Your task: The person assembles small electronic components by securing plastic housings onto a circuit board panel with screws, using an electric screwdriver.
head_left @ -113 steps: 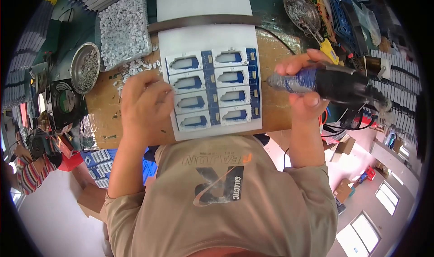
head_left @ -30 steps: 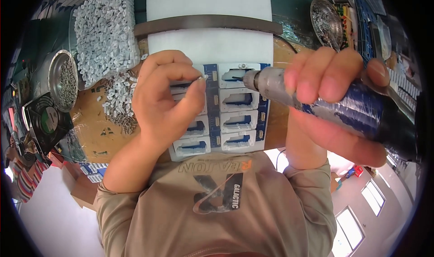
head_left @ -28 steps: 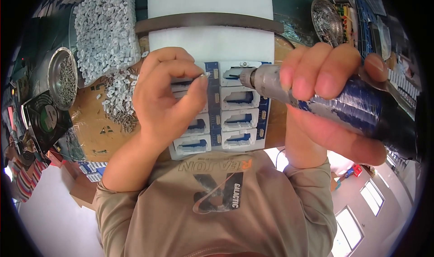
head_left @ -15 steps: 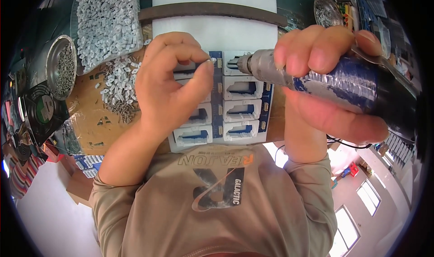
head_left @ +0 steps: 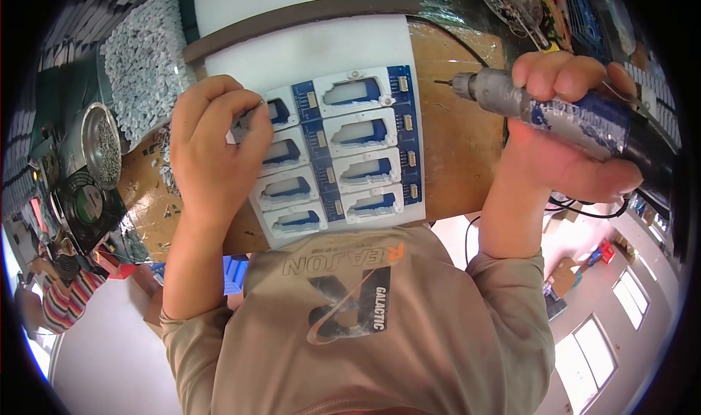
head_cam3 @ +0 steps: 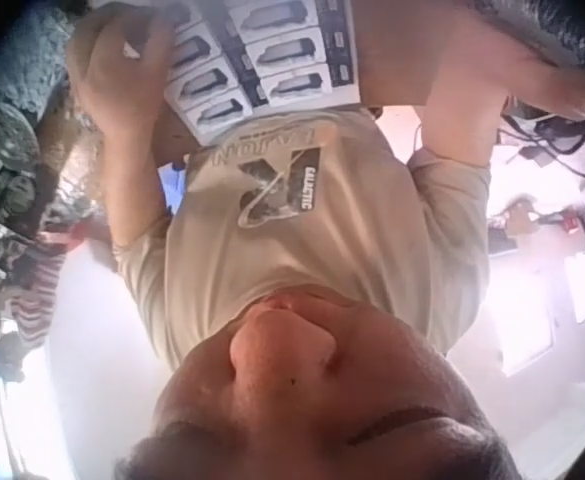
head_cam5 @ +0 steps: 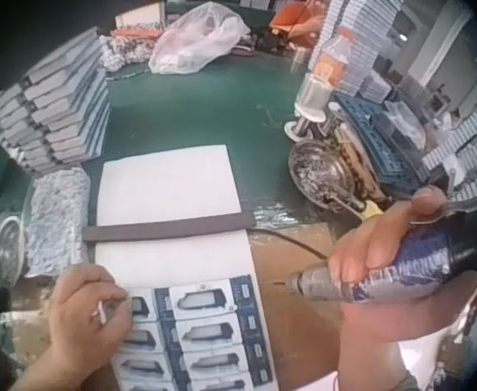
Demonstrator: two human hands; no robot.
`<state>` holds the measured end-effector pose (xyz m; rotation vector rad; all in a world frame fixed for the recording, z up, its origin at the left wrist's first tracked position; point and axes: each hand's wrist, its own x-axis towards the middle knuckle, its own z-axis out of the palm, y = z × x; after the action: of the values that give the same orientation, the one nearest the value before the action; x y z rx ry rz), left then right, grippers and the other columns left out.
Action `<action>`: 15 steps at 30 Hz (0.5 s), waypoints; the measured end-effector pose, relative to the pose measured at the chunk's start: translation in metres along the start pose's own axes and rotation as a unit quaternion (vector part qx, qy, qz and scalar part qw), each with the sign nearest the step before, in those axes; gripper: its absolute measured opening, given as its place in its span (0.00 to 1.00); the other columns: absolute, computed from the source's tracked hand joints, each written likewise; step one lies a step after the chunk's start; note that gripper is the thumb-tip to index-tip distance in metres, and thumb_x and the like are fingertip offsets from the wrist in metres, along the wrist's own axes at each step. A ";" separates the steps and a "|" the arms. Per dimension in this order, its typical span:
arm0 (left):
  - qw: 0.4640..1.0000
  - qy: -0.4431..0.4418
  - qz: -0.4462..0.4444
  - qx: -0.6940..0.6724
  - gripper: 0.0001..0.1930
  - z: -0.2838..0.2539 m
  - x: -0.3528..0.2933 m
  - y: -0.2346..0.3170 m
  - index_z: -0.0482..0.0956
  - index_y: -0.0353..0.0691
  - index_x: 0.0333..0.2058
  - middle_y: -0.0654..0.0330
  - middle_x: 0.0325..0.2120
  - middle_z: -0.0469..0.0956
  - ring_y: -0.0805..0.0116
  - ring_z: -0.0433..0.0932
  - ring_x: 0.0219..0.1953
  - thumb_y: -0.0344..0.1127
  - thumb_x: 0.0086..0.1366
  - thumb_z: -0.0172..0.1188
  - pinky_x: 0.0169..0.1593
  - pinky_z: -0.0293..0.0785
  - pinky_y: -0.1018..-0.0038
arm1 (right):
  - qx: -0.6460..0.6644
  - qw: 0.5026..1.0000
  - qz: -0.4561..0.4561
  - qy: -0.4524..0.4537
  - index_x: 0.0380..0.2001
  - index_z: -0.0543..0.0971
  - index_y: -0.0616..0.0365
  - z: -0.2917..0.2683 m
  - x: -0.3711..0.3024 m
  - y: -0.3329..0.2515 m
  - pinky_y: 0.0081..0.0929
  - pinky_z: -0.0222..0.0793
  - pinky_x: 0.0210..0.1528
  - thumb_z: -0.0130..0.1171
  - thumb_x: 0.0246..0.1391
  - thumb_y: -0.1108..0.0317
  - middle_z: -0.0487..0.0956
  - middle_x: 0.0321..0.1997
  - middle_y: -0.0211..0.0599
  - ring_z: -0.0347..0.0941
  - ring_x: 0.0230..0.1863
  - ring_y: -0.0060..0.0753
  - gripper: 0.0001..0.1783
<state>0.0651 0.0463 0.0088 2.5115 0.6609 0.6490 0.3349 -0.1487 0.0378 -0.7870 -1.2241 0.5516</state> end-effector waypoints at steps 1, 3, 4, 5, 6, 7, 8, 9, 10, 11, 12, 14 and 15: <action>1.000 -0.007 -0.005 -0.006 0.07 0.001 0.001 0.002 0.81 0.37 0.30 0.58 0.35 0.78 0.61 0.77 0.37 0.24 0.50 0.67 0.40 0.74 0.70 | -0.012 1.000 -0.009 0.017 0.63 0.63 0.55 -0.003 -0.003 -0.001 0.46 0.67 0.42 0.50 0.51 0.23 0.75 0.45 0.42 0.71 0.39 0.41 0.52; 1.000 -0.018 -0.007 -0.010 0.07 0.004 0.006 0.006 0.81 0.37 0.30 0.58 0.35 0.78 0.61 0.77 0.36 0.25 0.50 0.67 0.40 0.75 0.70 | -0.039 0.997 -0.035 0.063 0.61 0.65 0.57 -0.007 -0.009 0.002 0.47 0.69 0.39 0.47 0.50 0.21 0.77 0.42 0.44 0.73 0.36 0.43 0.52; 0.999 -0.026 -0.016 -0.008 0.06 0.005 0.012 0.010 0.81 0.37 0.30 0.58 0.35 0.78 0.61 0.78 0.36 0.26 0.51 0.66 0.40 0.75 0.70 | -0.038 0.996 -0.036 0.068 0.61 0.65 0.57 -0.010 -0.012 0.003 0.47 0.69 0.39 0.47 0.50 0.21 0.77 0.42 0.44 0.73 0.36 0.43 0.52; 0.999 -0.035 -0.026 -0.005 0.06 0.007 0.017 0.013 0.81 0.36 0.31 0.58 0.35 0.78 0.61 0.78 0.36 0.27 0.53 0.66 0.40 0.75 0.70 | -0.039 0.995 -0.033 0.086 0.61 0.65 0.58 -0.012 -0.015 0.005 0.48 0.70 0.39 0.46 0.50 0.21 0.77 0.41 0.45 0.73 0.36 0.43 0.52; 0.999 -0.039 -0.022 -0.005 0.06 0.009 0.022 0.014 0.81 0.36 0.31 0.58 0.35 0.78 0.61 0.78 0.36 0.27 0.53 0.66 0.40 0.75 0.70 | -0.043 0.993 -0.031 0.105 0.60 0.65 0.59 -0.014 -0.017 0.006 0.48 0.71 0.39 0.46 0.50 0.21 0.78 0.40 0.45 0.74 0.36 0.44 0.52; 0.998 -0.051 -0.032 0.002 0.06 0.011 0.026 0.016 0.81 0.36 0.31 0.58 0.35 0.78 0.62 0.77 0.34 0.28 0.54 0.66 0.38 0.74 0.71 | -0.056 0.993 -0.040 0.099 0.59 0.66 0.59 -0.018 -0.017 0.009 0.48 0.72 0.39 0.45 0.51 0.21 0.78 0.40 0.45 0.75 0.36 0.44 0.51; 0.997 -0.062 -0.042 0.009 0.06 0.013 0.030 0.018 0.81 0.36 0.31 0.59 0.35 0.79 0.63 0.76 0.32 0.30 0.55 0.65 0.37 0.74 0.71 | -0.058 0.992 -0.040 0.105 0.59 0.66 0.59 -0.020 -0.017 0.010 0.48 0.72 0.39 0.45 0.51 0.21 0.78 0.40 0.45 0.75 0.36 0.44 0.51; 0.997 -0.066 -0.039 0.009 0.06 0.013 0.033 0.020 0.81 0.36 0.31 0.59 0.35 0.79 0.63 0.76 0.32 0.30 0.55 0.65 0.37 0.74 0.71 | -0.070 0.992 -0.042 0.099 0.59 0.66 0.60 -0.022 -0.017 0.012 0.47 0.72 0.39 0.44 0.52 0.21 0.78 0.39 0.45 0.75 0.35 0.43 0.52; 0.993 -0.088 -0.073 0.005 0.06 0.013 0.035 0.023 0.82 0.36 0.31 0.59 0.35 0.79 0.64 0.75 0.29 0.31 0.55 0.65 0.36 0.73 0.72 | -0.082 0.991 -0.044 0.093 0.58 0.66 0.61 -0.022 -0.017 0.012 0.47 0.73 0.39 0.43 0.52 0.21 0.78 0.39 0.45 0.75 0.35 0.43 0.52; 0.988 -0.111 -0.106 0.002 0.06 0.014 0.037 0.026 0.82 0.36 0.32 0.59 0.35 0.79 0.66 0.73 0.26 0.32 0.56 0.65 0.34 0.72 0.72 | -0.047 0.990 -0.039 0.124 0.55 0.68 0.63 -0.019 -0.016 0.013 0.48 0.73 0.39 0.46 0.52 0.23 0.79 0.38 0.44 0.75 0.34 0.44 0.50; 0.988 -0.113 -0.106 0.003 0.06 0.014 0.036 0.025 0.82 0.36 0.32 0.59 0.35 0.79 0.66 0.73 0.26 0.32 0.56 0.65 0.34 0.72 0.72 | -0.046 0.990 -0.038 0.126 0.55 0.68 0.63 0.004 -0.011 0.011 0.48 0.73 0.39 0.46 0.52 0.23 0.79 0.38 0.44 0.75 0.34 0.44 0.50; 0.987 -0.101 -0.129 -0.011 0.07 0.012 0.030 0.017 0.84 0.37 0.32 0.59 0.34 0.80 0.67 0.70 0.23 0.33 0.56 0.65 0.33 0.70 0.73 | -0.118 0.917 0.078 0.373 0.55 0.68 0.63 0.061 0.001 0.006 0.32 0.76 0.34 0.54 0.62 0.43 0.78 0.31 0.38 0.77 0.29 0.34 0.33; 0.986 -0.105 -0.126 -0.015 0.07 0.014 0.032 0.018 0.84 0.37 0.32 0.59 0.34 0.80 0.67 0.70 0.23 0.33 0.56 0.65 0.33 0.70 0.73 | -0.194 0.910 0.099 0.352 0.57 0.64 0.66 0.053 0.003 0.003 0.33 0.75 0.33 0.50 0.61 0.37 0.77 0.30 0.41 0.76 0.28 0.38 0.40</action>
<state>0.1029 0.0450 0.0179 2.3724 0.8621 0.2959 0.2848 -0.1324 0.0450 -1.3193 -0.5793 0.1431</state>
